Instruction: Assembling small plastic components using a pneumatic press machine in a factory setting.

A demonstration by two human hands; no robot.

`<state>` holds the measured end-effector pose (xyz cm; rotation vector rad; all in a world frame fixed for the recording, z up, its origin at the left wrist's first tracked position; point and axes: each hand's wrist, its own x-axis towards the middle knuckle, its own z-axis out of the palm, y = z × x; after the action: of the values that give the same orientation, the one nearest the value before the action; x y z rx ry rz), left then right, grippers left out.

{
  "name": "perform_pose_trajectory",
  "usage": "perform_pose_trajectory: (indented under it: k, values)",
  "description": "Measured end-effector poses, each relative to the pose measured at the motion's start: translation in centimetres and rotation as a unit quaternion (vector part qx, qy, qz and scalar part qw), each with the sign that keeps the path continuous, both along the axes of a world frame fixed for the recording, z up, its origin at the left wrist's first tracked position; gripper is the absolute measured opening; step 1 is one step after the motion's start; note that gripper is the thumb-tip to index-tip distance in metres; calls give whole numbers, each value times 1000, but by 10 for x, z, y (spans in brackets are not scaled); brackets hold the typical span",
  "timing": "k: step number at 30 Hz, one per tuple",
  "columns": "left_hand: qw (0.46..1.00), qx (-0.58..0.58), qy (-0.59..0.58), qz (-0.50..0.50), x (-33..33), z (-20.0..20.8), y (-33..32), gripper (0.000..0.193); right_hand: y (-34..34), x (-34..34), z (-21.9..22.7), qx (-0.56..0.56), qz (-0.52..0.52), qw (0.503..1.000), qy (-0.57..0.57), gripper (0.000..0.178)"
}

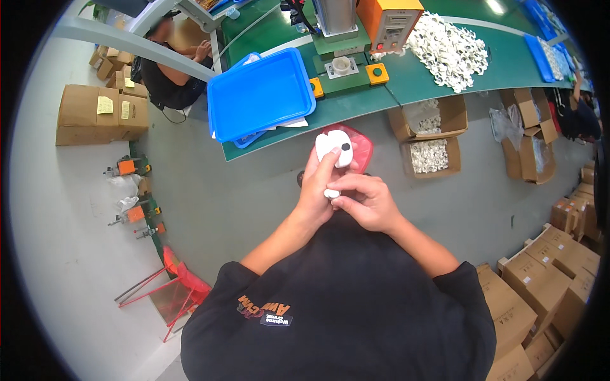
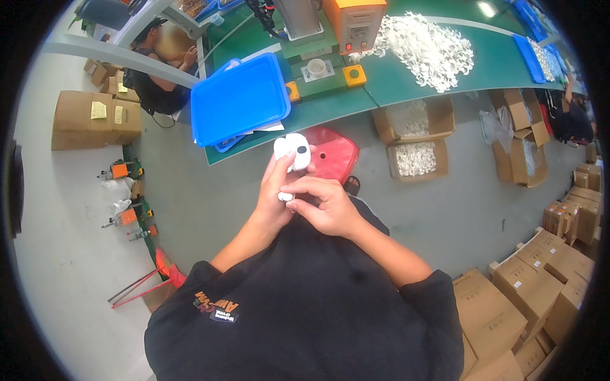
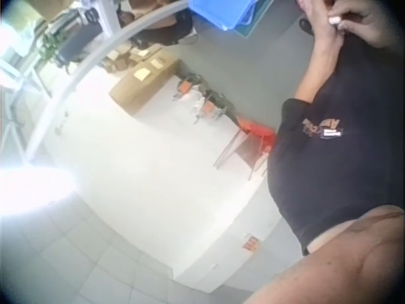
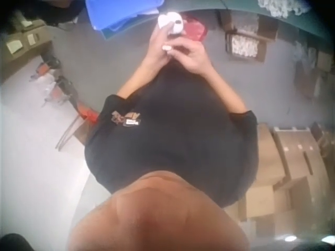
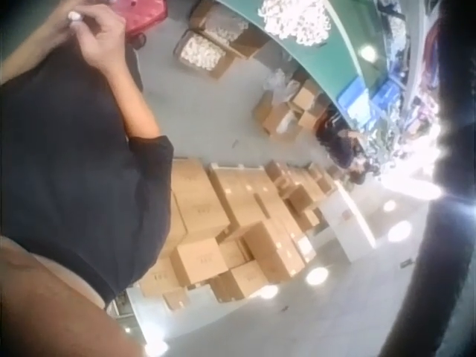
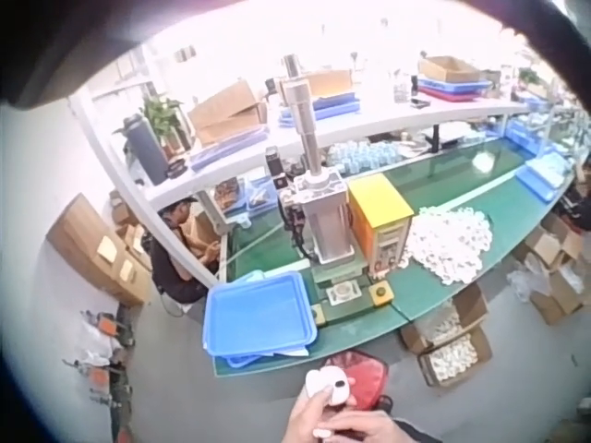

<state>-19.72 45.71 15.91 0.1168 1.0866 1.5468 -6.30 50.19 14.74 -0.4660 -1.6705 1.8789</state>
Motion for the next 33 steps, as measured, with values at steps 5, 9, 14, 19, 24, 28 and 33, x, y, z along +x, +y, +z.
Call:
perform_pose_trajectory:
  k: [5,9,14,19,24,28,33]
  values:
    - [999,-3,11,32,2,-13,0,35,-4,-1,-12,-130,12,991,19,25]
    - [990,30,83,107,4,-17,4,26,0,-4,-14,-59,-18,998,8,26]
    - [976,56,163,131,11,-24,5,32,9,-9,-9,48,-78,995,-42,26]
    - [961,19,257,100,0,-34,4,39,22,-6,-11,202,-158,965,-49,27]
    - [828,-5,561,-9,-12,-25,3,43,34,-11,-14,266,-220,938,-22,30]
    - [778,21,626,-45,-6,-28,-3,45,38,-19,-22,310,-251,916,-38,25]
    - [727,51,683,-51,-5,-36,-4,48,34,-20,-13,370,-251,888,-105,21]
